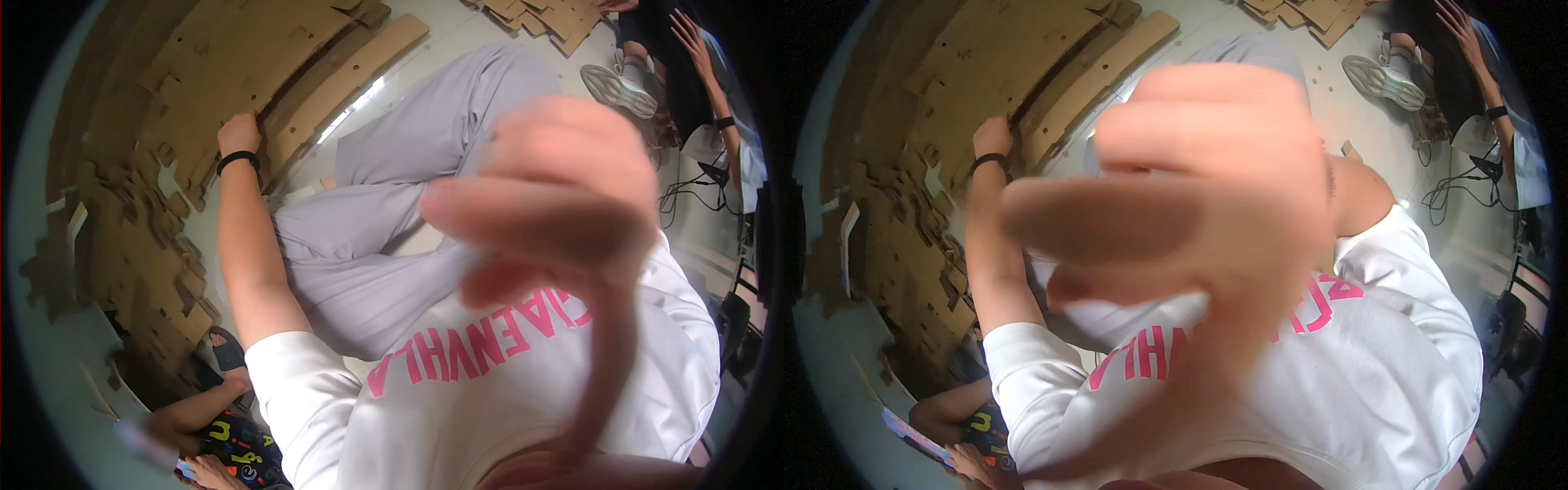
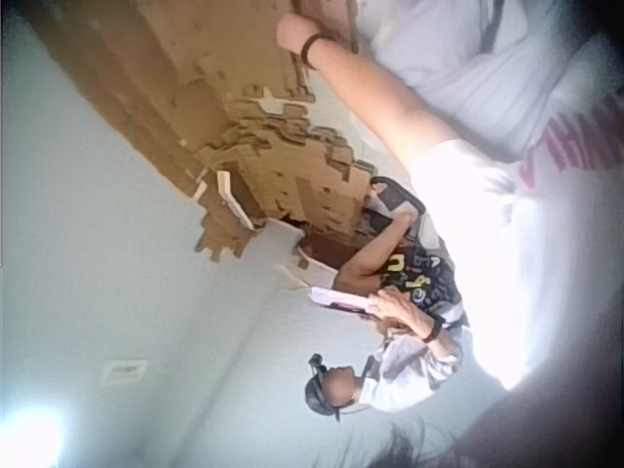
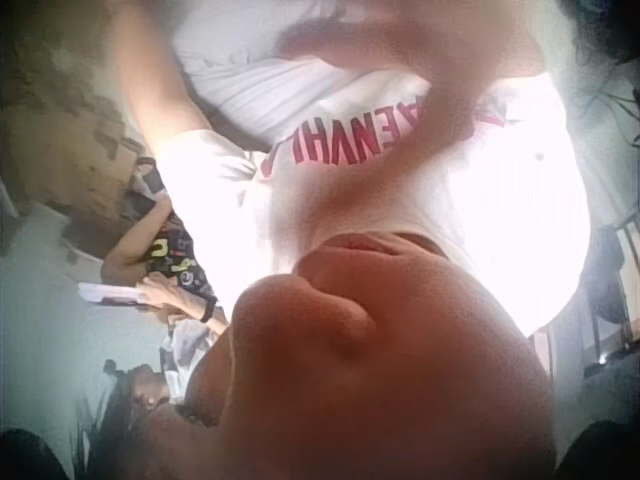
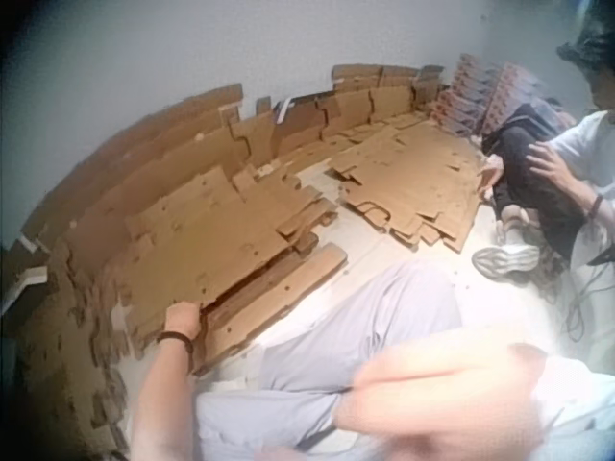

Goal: Assemble cardboard product boxes from flat-packed sheets while sitting on the floor.

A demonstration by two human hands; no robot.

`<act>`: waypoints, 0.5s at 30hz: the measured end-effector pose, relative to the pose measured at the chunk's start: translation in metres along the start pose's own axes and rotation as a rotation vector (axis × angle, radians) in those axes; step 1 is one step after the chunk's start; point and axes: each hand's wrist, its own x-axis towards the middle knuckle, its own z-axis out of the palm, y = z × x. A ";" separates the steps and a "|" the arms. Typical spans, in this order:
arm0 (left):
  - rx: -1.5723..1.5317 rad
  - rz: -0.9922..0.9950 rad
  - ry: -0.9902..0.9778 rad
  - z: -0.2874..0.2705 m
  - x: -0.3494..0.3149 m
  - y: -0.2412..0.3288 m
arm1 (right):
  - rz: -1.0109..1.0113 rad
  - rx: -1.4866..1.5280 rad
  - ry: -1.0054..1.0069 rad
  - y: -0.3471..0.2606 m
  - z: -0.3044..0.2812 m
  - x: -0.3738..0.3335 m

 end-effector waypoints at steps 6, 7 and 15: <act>-0.111 -0.193 0.570 -0.146 -0.042 -0.042 | 0.103 -0.022 0.038 0.024 0.032 -0.027; -0.112 -0.106 0.696 -0.179 -0.067 -0.042 | 0.185 0.009 -0.006 0.026 0.032 -0.036; -0.310 0.035 0.633 -0.284 -0.360 0.077 | 1.092 1.402 0.301 0.050 0.017 -0.107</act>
